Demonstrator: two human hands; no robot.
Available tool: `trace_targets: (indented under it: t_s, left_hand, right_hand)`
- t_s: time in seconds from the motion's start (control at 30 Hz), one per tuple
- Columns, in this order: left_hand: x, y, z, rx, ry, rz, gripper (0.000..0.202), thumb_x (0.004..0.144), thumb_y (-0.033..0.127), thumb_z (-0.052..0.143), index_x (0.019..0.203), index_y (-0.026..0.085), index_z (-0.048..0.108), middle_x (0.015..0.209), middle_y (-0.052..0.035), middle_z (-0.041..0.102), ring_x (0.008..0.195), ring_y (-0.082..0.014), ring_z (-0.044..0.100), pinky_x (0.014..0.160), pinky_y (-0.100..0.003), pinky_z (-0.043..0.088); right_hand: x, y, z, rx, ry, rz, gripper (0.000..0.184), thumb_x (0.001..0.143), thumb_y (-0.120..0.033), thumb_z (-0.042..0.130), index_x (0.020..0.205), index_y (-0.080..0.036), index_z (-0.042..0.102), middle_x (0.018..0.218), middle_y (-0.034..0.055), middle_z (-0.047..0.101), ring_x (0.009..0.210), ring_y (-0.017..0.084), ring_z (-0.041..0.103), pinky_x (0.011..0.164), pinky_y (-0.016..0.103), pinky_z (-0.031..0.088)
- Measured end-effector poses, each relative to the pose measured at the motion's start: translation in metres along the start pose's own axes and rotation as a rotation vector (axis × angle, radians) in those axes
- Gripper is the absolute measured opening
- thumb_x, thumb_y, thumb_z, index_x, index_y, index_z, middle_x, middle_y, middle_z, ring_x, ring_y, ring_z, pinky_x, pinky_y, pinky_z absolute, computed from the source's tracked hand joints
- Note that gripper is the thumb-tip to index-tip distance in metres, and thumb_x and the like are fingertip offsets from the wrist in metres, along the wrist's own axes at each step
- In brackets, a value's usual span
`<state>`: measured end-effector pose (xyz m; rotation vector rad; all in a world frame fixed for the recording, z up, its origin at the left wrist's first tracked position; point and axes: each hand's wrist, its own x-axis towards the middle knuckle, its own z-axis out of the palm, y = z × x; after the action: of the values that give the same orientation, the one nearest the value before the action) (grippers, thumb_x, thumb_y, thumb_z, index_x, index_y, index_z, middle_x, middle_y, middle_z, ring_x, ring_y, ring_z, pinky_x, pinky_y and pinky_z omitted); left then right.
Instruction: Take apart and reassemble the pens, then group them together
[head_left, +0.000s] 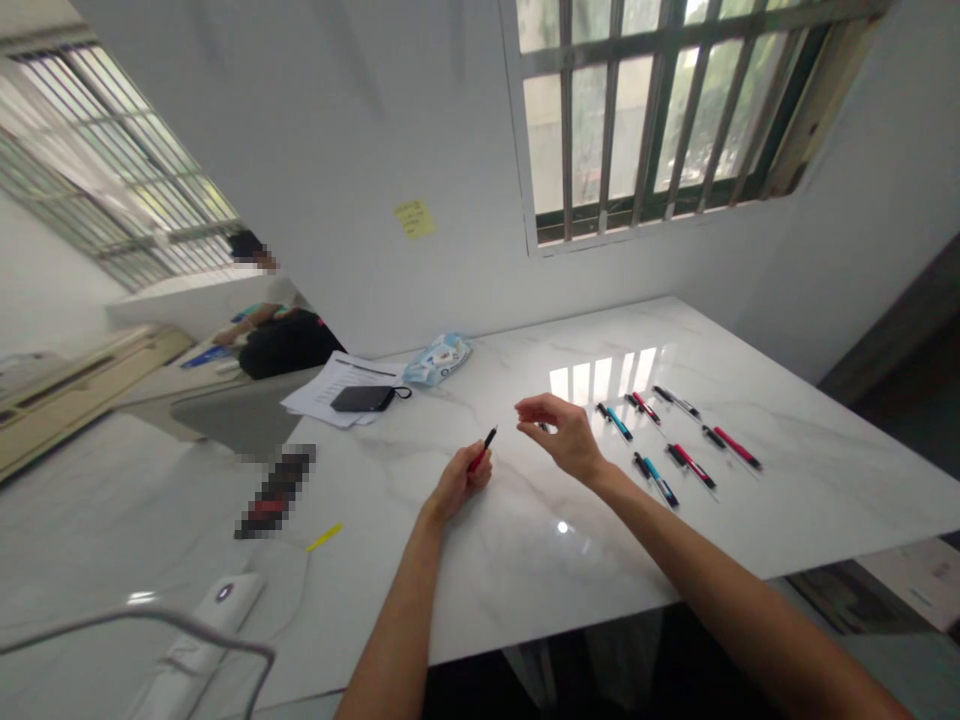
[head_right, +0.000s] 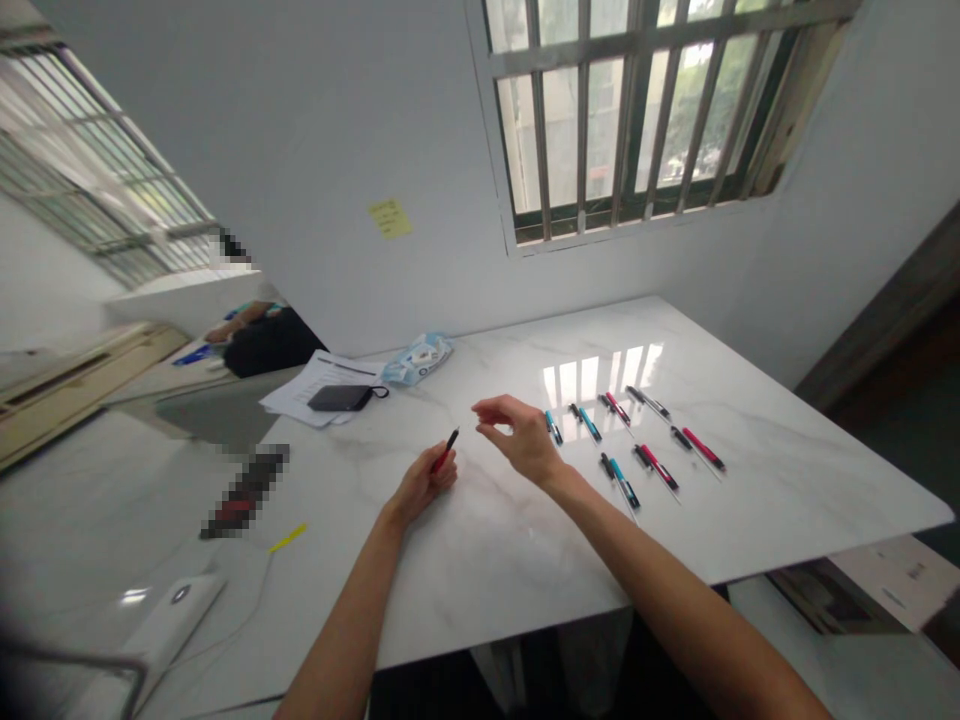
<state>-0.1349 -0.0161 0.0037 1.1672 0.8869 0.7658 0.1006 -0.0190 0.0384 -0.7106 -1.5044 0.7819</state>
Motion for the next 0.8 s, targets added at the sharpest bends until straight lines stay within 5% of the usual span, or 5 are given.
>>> trace_targets:
  t_s: [0.27,0.57,0.8]
  left_hand:
    - [0.004,-0.001,0.004,0.023,0.028,0.019,0.054,0.091,0.059,0.055,0.056,0.021,0.039,0.048,0.0079,0.024,0.044,-0.0077,0.019,0.046,-0.026,0.016]
    - [0.011,-0.004,0.016,0.032,0.023,0.141,0.028,0.083,0.043,0.056,0.071,0.018,0.052,0.058,0.0047,0.036,0.053,-0.0103,0.029,0.053,-0.025,0.024]
    - [0.007,0.003,0.025,0.161,0.114,0.209,0.040,0.089,0.052,0.059,0.089,0.013,0.068,0.072,-0.0012,0.050,0.067,-0.0140,0.043,0.064,-0.026,0.036]
  right_hand:
    - [-0.045,0.020,-0.077,-0.523,-0.192,0.078,0.039,0.089,-0.011,0.066,0.126,-0.025,0.065,0.089,0.0016,0.070,0.079,0.017,0.067,0.082,0.035,0.057]
    - [-0.071,0.025,-0.074,-0.686,-0.301,0.165,0.031,0.092,-0.009,0.060,0.116,-0.024,0.069,0.102,0.0055,0.072,0.084,0.018,0.070,0.083,0.033,0.055]
    - [-0.073,0.018,-0.076,-0.662,-0.256,0.139,0.013,0.093,-0.019,0.064,0.103,-0.025,0.071,0.100,0.0057,0.073,0.087,0.021,0.070,0.081,0.036,0.053]
